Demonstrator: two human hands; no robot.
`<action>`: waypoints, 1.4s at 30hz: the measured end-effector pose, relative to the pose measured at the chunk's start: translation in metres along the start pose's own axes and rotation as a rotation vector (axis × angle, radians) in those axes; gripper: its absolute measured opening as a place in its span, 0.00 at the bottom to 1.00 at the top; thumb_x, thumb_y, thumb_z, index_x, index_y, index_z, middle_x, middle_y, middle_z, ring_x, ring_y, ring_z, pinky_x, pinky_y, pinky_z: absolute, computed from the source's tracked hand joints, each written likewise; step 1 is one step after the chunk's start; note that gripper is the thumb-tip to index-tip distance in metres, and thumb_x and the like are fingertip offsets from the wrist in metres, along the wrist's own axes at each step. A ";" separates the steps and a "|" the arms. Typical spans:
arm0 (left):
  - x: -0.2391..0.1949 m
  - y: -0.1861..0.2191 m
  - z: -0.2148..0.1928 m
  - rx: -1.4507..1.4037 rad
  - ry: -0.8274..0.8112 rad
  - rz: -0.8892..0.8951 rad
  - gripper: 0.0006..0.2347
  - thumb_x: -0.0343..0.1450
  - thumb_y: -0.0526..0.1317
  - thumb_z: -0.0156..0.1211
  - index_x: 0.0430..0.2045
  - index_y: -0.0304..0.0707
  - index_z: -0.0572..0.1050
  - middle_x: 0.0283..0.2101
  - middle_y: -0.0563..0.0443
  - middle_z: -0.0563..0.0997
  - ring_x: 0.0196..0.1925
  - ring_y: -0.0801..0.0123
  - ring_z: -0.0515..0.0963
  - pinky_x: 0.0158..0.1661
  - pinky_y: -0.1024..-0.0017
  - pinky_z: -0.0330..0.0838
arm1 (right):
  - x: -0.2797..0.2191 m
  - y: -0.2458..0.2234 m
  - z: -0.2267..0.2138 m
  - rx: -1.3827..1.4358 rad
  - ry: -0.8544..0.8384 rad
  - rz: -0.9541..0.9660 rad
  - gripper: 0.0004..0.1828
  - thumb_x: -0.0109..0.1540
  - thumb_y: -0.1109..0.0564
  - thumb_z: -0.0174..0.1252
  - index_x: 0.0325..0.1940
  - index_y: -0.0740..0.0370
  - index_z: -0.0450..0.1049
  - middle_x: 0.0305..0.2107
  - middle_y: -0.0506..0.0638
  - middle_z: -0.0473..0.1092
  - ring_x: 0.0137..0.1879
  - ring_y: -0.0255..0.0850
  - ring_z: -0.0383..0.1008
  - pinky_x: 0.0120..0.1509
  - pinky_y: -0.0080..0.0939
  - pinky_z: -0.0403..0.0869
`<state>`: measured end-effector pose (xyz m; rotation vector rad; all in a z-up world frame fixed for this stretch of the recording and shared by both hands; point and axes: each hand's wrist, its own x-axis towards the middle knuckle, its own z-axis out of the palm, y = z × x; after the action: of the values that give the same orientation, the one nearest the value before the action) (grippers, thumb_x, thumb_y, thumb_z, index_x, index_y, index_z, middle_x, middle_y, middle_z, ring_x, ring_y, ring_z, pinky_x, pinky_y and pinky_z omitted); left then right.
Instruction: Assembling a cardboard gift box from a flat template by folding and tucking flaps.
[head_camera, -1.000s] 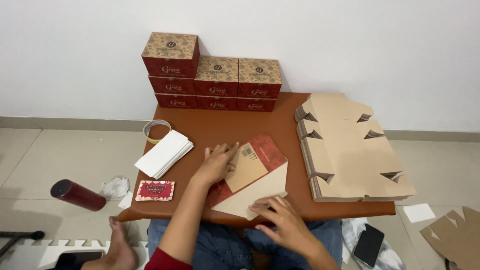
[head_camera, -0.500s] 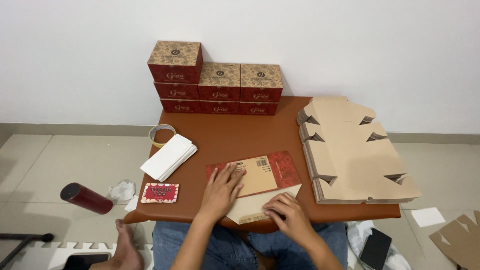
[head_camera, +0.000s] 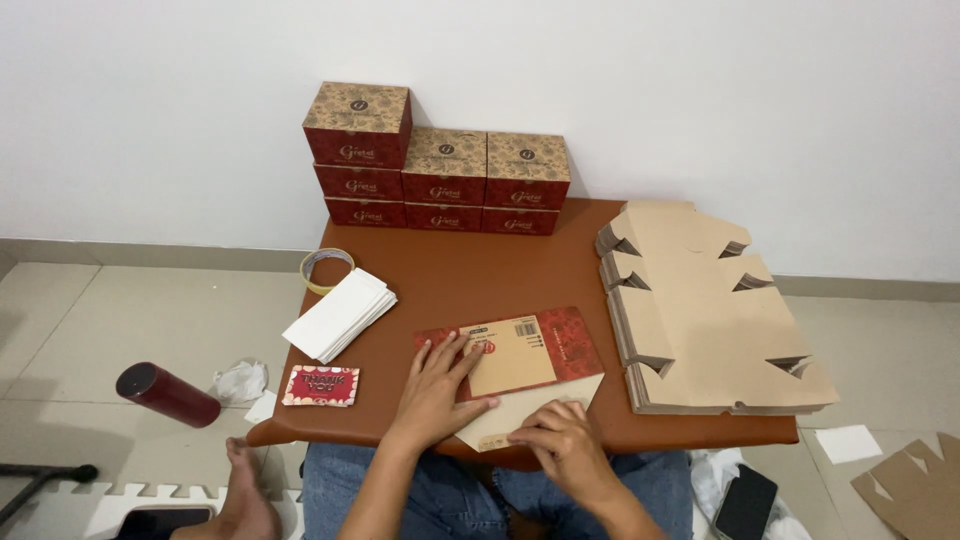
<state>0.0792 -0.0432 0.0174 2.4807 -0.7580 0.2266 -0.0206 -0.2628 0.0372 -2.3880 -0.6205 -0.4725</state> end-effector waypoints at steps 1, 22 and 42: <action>0.002 -0.003 0.002 0.001 0.005 -0.004 0.36 0.63 0.64 0.61 0.63 0.44 0.68 0.71 0.45 0.62 0.75 0.58 0.53 0.70 0.55 0.37 | 0.004 -0.005 0.004 0.000 -0.002 -0.006 0.12 0.50 0.64 0.64 0.33 0.49 0.85 0.28 0.37 0.76 0.39 0.33 0.71 0.53 0.39 0.63; 0.013 -0.012 0.010 0.316 0.048 0.190 0.34 0.69 0.66 0.51 0.62 0.40 0.68 0.64 0.40 0.70 0.64 0.48 0.67 0.55 0.58 0.57 | -0.011 0.006 -0.014 -0.096 -0.056 0.018 0.23 0.59 0.48 0.62 0.58 0.53 0.77 0.59 0.47 0.72 0.67 0.44 0.67 0.72 0.51 0.60; 0.073 -0.060 0.031 0.270 0.034 -0.053 0.19 0.73 0.45 0.46 0.61 0.50 0.69 0.67 0.48 0.67 0.71 0.57 0.61 0.67 0.53 0.50 | -0.010 0.008 -0.006 -0.290 -0.202 -0.017 0.37 0.65 0.39 0.52 0.74 0.58 0.57 0.72 0.53 0.55 0.77 0.45 0.50 0.76 0.52 0.48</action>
<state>0.1735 -0.0516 -0.0132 2.7390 -0.6844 0.3723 -0.0253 -0.2756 0.0335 -2.7313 -0.7023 -0.3502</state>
